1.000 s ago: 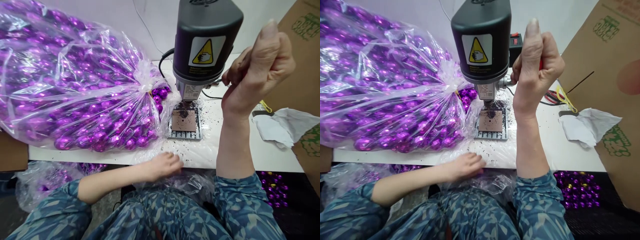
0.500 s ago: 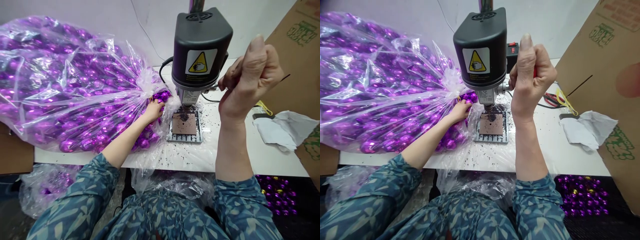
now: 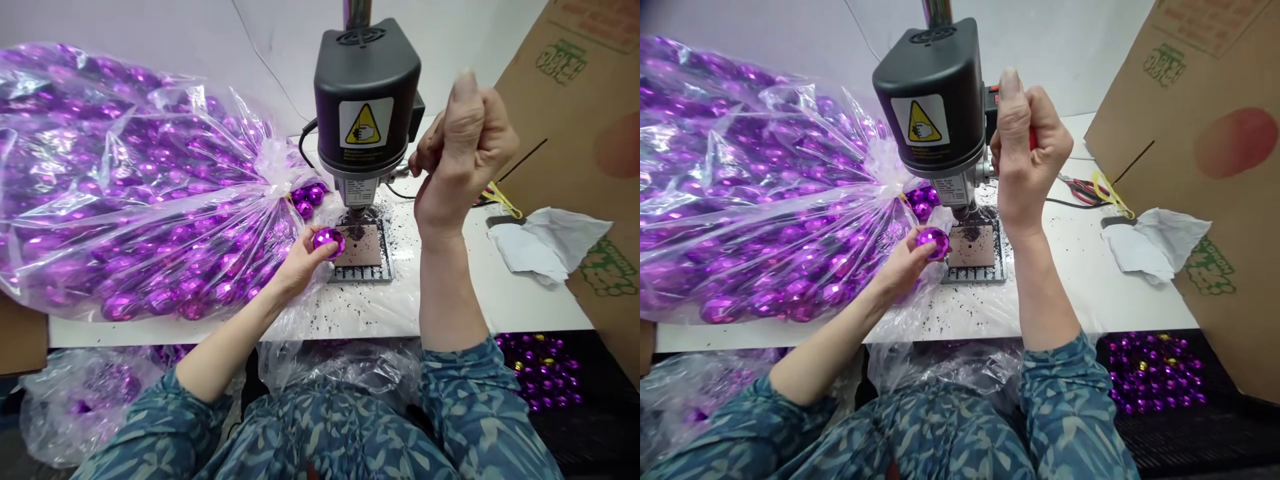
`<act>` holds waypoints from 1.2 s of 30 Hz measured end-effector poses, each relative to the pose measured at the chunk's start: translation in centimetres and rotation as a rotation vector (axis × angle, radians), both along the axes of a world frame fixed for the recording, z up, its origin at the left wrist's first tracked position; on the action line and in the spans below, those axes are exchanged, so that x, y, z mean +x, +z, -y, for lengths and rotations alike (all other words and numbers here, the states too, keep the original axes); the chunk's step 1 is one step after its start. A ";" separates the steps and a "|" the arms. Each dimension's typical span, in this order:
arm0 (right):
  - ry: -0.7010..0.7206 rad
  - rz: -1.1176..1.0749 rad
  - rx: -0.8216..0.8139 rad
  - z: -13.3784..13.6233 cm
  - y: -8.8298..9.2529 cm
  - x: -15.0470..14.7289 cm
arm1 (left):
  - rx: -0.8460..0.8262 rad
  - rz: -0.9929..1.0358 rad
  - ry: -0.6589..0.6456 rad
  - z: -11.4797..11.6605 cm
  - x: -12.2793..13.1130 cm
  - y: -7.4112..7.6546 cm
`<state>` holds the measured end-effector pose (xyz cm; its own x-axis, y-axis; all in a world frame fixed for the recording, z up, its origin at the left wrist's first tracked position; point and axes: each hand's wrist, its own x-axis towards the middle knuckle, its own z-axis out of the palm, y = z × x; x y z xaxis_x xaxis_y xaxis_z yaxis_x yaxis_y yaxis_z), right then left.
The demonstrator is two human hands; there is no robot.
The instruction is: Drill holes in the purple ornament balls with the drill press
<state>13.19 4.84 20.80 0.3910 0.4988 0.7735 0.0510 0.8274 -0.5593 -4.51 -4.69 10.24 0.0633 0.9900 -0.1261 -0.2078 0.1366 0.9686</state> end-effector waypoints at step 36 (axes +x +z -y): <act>0.030 -0.083 0.056 0.8 -1.2 -0.3 | 0.282 -0.478 0.129 -4.5 4.2 -7.3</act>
<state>12.90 4.06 19.62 0.4407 0.4684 0.7657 -0.0189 0.8577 -0.5138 -0.34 -0.17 2.90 -0.0592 0.9855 0.1588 0.2647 -0.1379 0.9544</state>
